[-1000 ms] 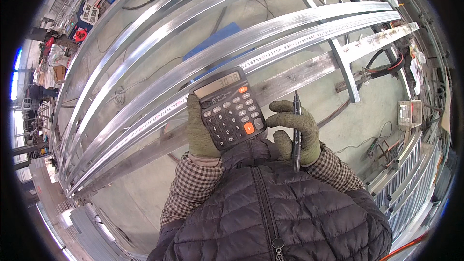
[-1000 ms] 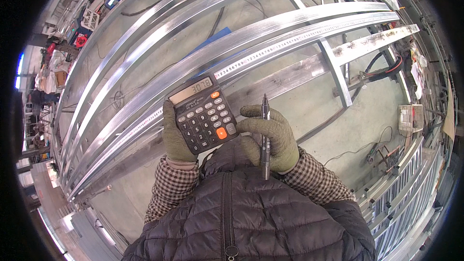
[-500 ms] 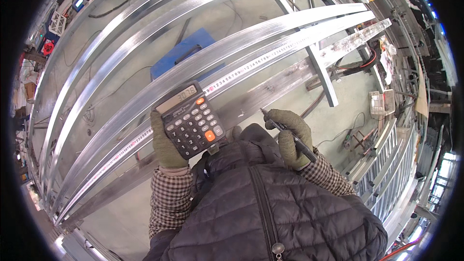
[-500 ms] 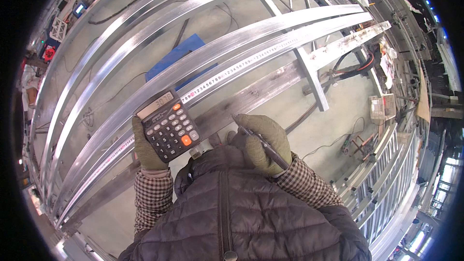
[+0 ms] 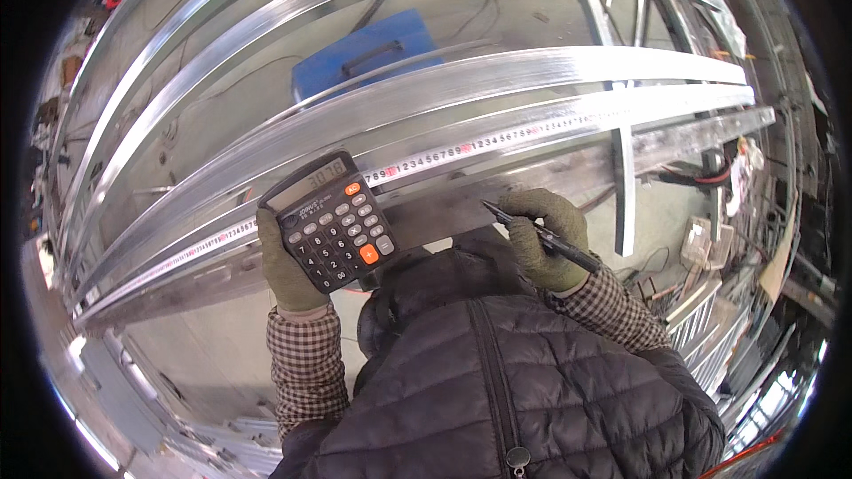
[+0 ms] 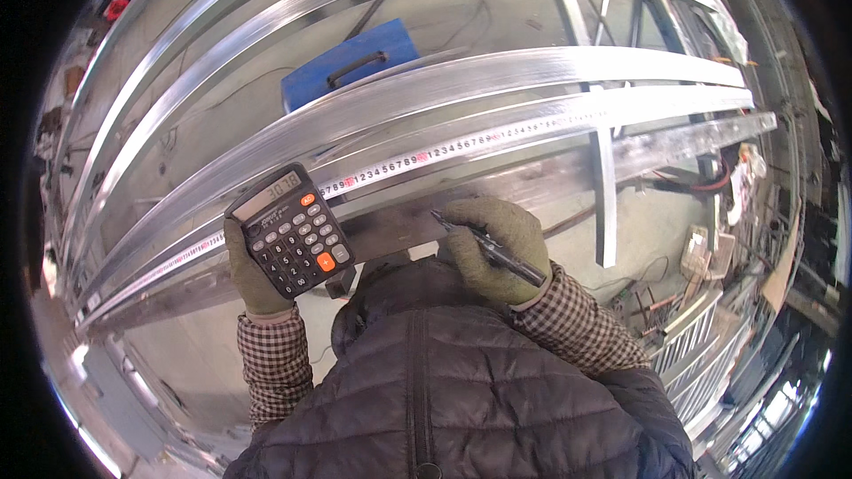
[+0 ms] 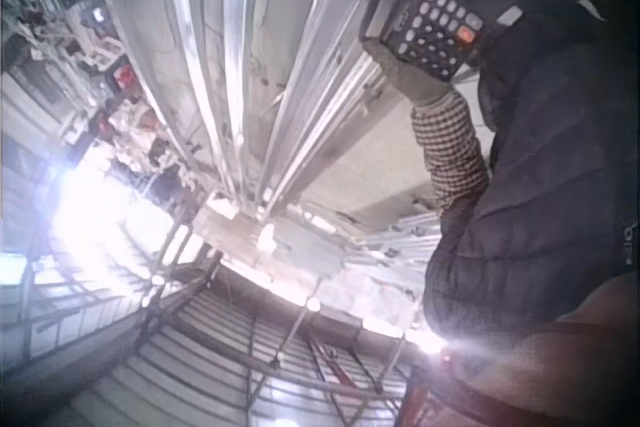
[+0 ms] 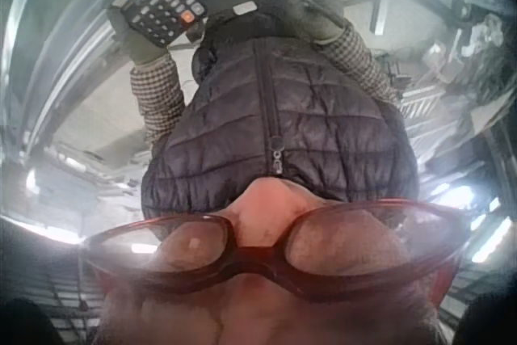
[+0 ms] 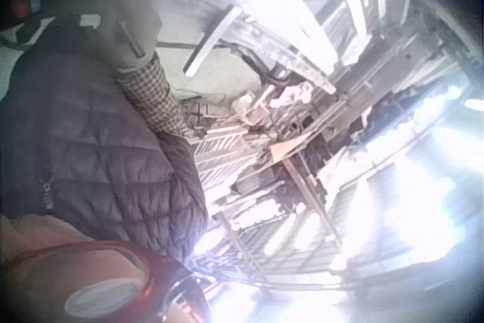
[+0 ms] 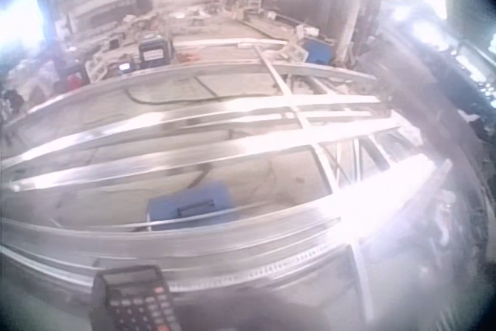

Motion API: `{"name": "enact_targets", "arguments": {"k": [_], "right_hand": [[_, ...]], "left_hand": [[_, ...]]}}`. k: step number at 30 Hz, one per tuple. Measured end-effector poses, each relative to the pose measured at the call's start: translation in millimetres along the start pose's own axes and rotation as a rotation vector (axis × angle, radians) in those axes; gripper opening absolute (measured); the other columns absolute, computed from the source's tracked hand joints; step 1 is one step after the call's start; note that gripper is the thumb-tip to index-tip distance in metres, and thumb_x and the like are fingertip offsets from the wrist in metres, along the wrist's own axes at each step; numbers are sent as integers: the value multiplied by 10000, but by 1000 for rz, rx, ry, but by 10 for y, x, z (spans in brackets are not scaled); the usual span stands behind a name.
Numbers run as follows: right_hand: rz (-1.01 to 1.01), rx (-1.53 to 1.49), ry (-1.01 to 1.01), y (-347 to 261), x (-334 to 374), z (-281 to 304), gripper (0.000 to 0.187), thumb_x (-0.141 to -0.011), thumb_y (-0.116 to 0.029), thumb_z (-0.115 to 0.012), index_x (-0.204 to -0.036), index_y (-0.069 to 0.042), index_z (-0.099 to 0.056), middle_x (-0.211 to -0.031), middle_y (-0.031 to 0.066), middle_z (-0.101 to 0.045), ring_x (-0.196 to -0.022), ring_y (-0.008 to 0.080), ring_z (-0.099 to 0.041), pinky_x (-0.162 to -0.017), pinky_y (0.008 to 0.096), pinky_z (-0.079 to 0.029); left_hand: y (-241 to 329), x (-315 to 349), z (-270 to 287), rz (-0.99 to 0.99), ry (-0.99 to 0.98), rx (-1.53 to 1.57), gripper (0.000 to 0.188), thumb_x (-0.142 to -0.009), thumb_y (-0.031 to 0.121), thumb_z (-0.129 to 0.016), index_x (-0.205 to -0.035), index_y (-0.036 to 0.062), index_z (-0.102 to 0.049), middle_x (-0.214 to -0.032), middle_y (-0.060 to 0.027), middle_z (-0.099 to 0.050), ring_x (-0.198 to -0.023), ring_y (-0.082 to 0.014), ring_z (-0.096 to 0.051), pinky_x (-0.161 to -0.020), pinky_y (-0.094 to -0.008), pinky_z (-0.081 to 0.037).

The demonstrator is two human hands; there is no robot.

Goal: The person measures a long metal beam with a tape measure, uses a calculator to compute values, and marks measurement points on the beam with a marker. The person repeats this process for multiple points along the beam.

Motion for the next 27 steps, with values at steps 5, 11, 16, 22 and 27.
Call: {"name": "enact_targets", "arguments": {"k": [5, 11, 16, 22, 27], "right_hand": [[43, -22, -155, 88, -284, -199, 189, -917, -111, -772, -1091, -47, -738, -888, 160, -773, -780, 306, -784, -711, 393, -631], [114, -34, -189, 40, -426, -483, 187, -894, -130, -810, -1052, -58, -741, -870, 139, -775, -745, 300, -778, -669, 394, -621], [99, 9, -196, 52, -420, -683, 236, -870, -158, -846, -1060, -69, -738, -851, 127, -770, -730, 293, -772, -654, 399, -615], [138, 23, -151, -43, -506, -921, 244, -844, -159, -868, -1040, -83, -745, -820, 111, -754, -710, 291, -755, -641, 401, -601], [151, 56, -146, -67, -603, -1081, 256, -798, -139, -879, -1010, -95, -742, -813, 113, -741, -696, 310, -739, -628, 419, -587]], "left_hand": [[-3, 76, 91, -3, 38, 9, 629, -1129, 543, -540, -1459, 11, -601, -1321, -191, -732, -1106, -287, -774, -907, -428, -686], [110, 9, 235, -51, -36, 27, 686, -1131, 538, -530, -1522, -25, -552, -1371, -204, -712, -1147, -284, -763, -941, -410, -683], [323, 3, 469, -125, 23, -7, 739, -1133, 570, -496, -1528, -55, -531, -1436, -249, -675, -1206, -339, -747, -998, -467, -667], [370, 7, 531, -157, -60, 43, 690, -1149, 544, -468, -1506, -39, -560, -1416, -249, -686, -1204, -338, -750, -990, -477, -672], [273, -17, 705, -150, 41, 9, 666, -1146, 542, -480, -1484, -22, -581, -1385, -244, -703, -1173, -344, -760, -964, -471, -684]]}}
Point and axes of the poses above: each hand's wrist, its own x-axis away from the middle knuckle, its own z-axis out of the back of the hand, y = z × x, the point moved 10 cm from there along -x, towards the middle knuckle
